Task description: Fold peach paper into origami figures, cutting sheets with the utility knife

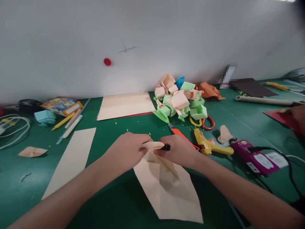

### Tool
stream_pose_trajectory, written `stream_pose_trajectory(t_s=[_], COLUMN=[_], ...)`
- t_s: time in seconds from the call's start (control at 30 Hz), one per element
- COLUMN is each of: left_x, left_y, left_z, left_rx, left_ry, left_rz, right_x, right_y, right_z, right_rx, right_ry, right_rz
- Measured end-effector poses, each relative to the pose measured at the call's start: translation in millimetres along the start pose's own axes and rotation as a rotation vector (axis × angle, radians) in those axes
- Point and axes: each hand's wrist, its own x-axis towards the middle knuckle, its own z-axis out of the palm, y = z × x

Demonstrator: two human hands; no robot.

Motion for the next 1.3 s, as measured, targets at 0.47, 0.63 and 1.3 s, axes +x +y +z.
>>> stream_pose_trajectory(t_s=[0.47,0.63,1.3], left_x=[3.1,5.0,-22.5], left_y=[3.7,4.1,30.6], left_z=[0.4,-0.4,28.1], left_rx=[0.218,0.28,0.302], left_ry=[-0.062,-0.053,0.685], left_rz=[-0.102,-0.104,0.455], right_x=[-2.3,-2.4,2.4], right_y=[-0.4,-1.2,6.2], right_z=[-1.6,-2.0,-13.9], right_rx=[-0.121,-0.128,-0.021], right_ry=[0.047,0.053,0.036], right_rz=[0.026,0.02,0.087])
